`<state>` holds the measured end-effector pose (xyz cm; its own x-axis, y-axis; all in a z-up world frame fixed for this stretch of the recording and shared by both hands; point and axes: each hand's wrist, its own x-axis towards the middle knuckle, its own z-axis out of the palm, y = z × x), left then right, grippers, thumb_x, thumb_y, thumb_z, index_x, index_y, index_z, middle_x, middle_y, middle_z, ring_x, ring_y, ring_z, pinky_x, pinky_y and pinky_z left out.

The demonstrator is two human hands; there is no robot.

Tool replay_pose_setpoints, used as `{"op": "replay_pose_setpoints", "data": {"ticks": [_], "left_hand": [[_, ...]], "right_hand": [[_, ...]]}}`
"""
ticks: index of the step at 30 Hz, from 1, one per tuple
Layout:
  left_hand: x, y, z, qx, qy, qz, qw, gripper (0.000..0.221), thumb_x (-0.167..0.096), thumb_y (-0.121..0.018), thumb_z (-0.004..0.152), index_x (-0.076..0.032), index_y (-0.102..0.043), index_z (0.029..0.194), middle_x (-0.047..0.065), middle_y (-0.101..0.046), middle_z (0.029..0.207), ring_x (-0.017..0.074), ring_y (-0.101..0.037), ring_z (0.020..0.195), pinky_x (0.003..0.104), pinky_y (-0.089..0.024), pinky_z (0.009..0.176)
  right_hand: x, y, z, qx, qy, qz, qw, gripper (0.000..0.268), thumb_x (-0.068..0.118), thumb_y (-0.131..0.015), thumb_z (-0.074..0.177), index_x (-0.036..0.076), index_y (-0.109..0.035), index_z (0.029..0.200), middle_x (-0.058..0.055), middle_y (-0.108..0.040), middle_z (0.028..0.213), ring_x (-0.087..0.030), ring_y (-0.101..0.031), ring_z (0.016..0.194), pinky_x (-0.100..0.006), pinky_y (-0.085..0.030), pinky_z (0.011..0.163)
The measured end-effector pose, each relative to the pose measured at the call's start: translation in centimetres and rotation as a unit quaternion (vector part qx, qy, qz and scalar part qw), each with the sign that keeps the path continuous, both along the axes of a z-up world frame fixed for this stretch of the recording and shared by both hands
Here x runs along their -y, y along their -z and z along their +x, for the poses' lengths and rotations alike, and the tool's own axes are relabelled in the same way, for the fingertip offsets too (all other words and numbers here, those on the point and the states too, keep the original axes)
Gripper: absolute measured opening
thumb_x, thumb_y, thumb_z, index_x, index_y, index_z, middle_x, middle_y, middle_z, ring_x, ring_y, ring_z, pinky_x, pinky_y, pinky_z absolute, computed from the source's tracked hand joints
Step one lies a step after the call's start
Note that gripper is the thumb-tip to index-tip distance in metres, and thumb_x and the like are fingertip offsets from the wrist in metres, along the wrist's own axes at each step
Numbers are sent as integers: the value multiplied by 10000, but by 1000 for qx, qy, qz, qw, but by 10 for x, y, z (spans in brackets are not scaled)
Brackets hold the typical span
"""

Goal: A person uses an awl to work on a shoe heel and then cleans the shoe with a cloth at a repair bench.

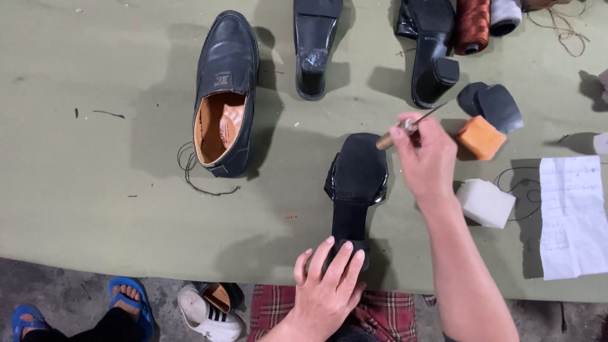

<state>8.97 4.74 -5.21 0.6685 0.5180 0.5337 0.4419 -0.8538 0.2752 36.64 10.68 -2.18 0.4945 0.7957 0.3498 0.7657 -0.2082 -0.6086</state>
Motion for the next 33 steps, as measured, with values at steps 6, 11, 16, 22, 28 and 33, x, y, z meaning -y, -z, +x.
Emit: {"op": "replay_pose_setpoints", "data": {"ticks": [6,11,16,22,28,33], "left_hand": [[2,6,-3,-4,11,-26,1000,596,-322,-855,793,-194,-634,1332,23,-597,1399,320,-574,1278,501,-414,976],[2,5,-2,-2,4,-9,1000,584,-314,-844,791,-197,-635,1324,22,-603,1386,319,-594,1267,494,-415,976],[6,2,-6,-12,1,-13,1000,608,-307,-864,754,-198,-645,1311,25,-602,1384,320,-577,1277,491,-406,982],[3,7,-2,12,6,-16,1000,506,-280,-802,846,-189,-644,1319,31,-606,1388,329,-596,1270,495,-416,979],[8,7,-3,-4,13,-14,1000,445,-368,-698,961,-188,-614,1359,48,-585,1418,321,-567,1299,498,-409,996],[9,6,-3,-5,12,-24,1000,477,-326,-745,918,-178,-628,1357,44,-577,1418,324,-551,1310,499,-394,1012]], "right_hand": [[-14,-15,-21,-98,33,113,988,163,203,-637,1106,78,-640,1211,-7,-627,888,-109,-563,733,-261,-468,715],[-29,0,-23,-68,-17,-7,998,170,257,-618,1060,87,-620,1068,-8,-759,968,-125,-547,683,-298,-446,632],[-20,13,-15,-42,49,-22,998,182,173,-631,1039,178,-736,890,42,-721,1002,-158,-638,886,-339,-470,809],[16,0,-14,-111,62,97,987,75,101,-618,1140,30,-604,1164,-90,-680,1010,-150,-693,757,-231,-569,672],[40,8,-37,-155,20,4,988,103,157,-644,1049,72,-664,995,-20,-779,866,-86,-716,786,-246,-573,771],[53,6,-54,-155,21,20,987,211,32,-640,989,168,-774,898,32,-735,1027,-124,-641,923,-300,-488,848]]}}
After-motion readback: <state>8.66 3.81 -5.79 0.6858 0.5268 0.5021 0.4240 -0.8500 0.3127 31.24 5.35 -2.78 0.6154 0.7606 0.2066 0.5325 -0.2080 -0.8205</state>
